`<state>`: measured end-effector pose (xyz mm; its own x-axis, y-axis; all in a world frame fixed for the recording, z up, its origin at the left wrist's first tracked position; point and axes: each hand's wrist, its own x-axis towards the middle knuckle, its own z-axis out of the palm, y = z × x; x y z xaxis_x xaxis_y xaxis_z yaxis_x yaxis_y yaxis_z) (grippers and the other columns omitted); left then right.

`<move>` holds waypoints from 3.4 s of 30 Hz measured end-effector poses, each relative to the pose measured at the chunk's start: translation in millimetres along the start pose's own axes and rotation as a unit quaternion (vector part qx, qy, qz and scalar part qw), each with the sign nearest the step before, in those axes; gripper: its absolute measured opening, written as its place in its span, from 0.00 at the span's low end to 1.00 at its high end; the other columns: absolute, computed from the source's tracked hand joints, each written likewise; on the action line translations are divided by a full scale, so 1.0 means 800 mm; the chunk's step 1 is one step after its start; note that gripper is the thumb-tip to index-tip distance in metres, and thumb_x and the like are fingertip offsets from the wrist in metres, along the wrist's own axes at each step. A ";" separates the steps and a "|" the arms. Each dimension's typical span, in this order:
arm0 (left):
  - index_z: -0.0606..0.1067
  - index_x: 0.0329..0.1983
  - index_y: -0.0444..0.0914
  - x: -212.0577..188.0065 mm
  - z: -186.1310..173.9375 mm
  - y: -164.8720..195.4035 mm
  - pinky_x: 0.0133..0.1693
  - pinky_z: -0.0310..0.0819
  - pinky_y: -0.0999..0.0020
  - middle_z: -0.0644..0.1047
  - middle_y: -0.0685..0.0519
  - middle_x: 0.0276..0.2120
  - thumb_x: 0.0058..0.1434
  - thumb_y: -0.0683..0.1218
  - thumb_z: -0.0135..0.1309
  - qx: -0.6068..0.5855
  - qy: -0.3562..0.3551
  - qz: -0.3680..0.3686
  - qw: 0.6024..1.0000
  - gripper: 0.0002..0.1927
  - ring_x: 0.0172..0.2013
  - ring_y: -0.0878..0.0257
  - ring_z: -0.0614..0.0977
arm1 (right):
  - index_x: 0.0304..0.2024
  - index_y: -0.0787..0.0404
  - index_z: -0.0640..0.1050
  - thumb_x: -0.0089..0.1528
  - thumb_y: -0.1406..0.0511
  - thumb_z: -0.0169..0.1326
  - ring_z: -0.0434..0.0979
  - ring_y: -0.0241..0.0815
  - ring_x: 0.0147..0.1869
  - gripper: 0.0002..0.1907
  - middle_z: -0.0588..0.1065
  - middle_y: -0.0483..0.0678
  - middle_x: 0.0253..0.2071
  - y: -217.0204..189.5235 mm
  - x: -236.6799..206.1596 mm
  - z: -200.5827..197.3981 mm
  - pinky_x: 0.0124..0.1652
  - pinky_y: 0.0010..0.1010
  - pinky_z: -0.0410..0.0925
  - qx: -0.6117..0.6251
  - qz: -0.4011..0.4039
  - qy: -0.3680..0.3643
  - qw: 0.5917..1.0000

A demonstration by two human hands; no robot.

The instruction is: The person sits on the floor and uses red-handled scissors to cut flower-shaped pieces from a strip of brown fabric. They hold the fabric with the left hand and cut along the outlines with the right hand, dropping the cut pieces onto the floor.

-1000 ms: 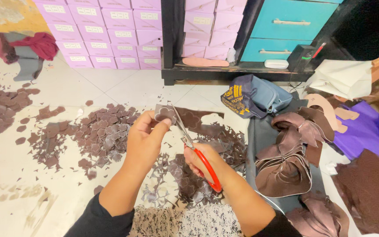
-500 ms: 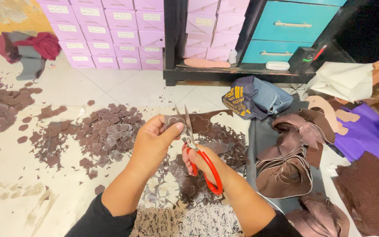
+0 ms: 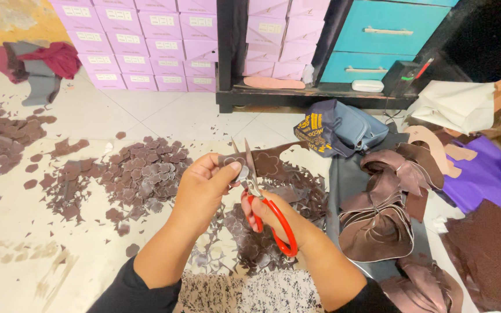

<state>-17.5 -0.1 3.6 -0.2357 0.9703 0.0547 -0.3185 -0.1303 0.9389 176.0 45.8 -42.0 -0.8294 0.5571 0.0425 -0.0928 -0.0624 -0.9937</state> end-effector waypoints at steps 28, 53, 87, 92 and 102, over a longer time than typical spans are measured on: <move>0.75 0.37 0.38 -0.003 0.008 -0.005 0.32 0.68 0.77 0.81 0.55 0.31 0.62 0.43 0.60 -0.077 0.004 -0.029 0.997 0.05 0.29 0.71 0.78 | 0.41 0.60 0.70 0.68 0.51 0.47 0.64 0.30 0.30 0.19 0.65 0.40 0.30 -0.005 0.004 0.006 0.30 0.23 0.63 -0.055 0.012 0.061 0.997; 0.75 0.36 0.38 -0.001 0.007 -0.005 0.31 0.63 0.74 0.78 0.55 0.30 0.62 0.43 0.60 -0.109 0.049 -0.030 0.992 0.05 0.28 0.70 0.72 | 0.30 0.61 0.70 0.69 0.51 0.48 0.62 0.30 0.20 0.22 0.63 0.39 0.21 -0.013 0.006 0.018 0.21 0.25 0.60 -0.129 0.042 0.144 0.980; 0.76 0.36 0.38 0.003 -0.008 0.002 0.35 0.68 0.73 0.79 0.57 0.31 0.61 0.42 0.56 -0.020 0.062 -0.029 0.997 0.03 0.30 0.71 0.74 | 0.27 0.58 0.72 0.67 0.50 0.49 0.60 0.28 0.23 0.22 0.63 0.37 0.18 -0.014 0.008 0.014 0.23 0.26 0.58 -0.238 0.067 0.133 0.960; 0.76 0.36 0.38 0.001 -0.004 0.004 0.35 0.68 0.73 0.78 0.57 0.31 0.61 0.43 0.56 -0.017 0.076 -0.031 0.996 0.03 0.31 0.71 0.74 | 0.26 0.58 0.71 0.70 0.48 0.49 0.58 0.28 0.27 0.25 0.62 0.36 0.21 -0.007 0.009 0.012 0.26 0.25 0.59 -0.288 -0.015 0.134 0.948; 0.80 0.43 0.39 -0.005 0.013 -0.007 0.34 0.67 0.75 0.80 0.59 0.33 0.64 0.50 0.57 0.022 0.063 -0.010 0.998 0.11 0.33 0.72 0.76 | 0.28 0.59 0.68 0.68 0.47 0.46 0.63 0.31 0.21 0.25 0.64 0.39 0.21 -0.003 0.011 0.018 0.22 0.25 0.60 -0.101 0.086 0.147 0.980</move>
<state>-5.3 -1.5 1.8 -0.3442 0.9389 -0.0041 -0.2841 -0.0999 0.9536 161.2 38.8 -37.6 -0.6263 0.7686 -0.1306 0.1702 -0.0286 -0.9850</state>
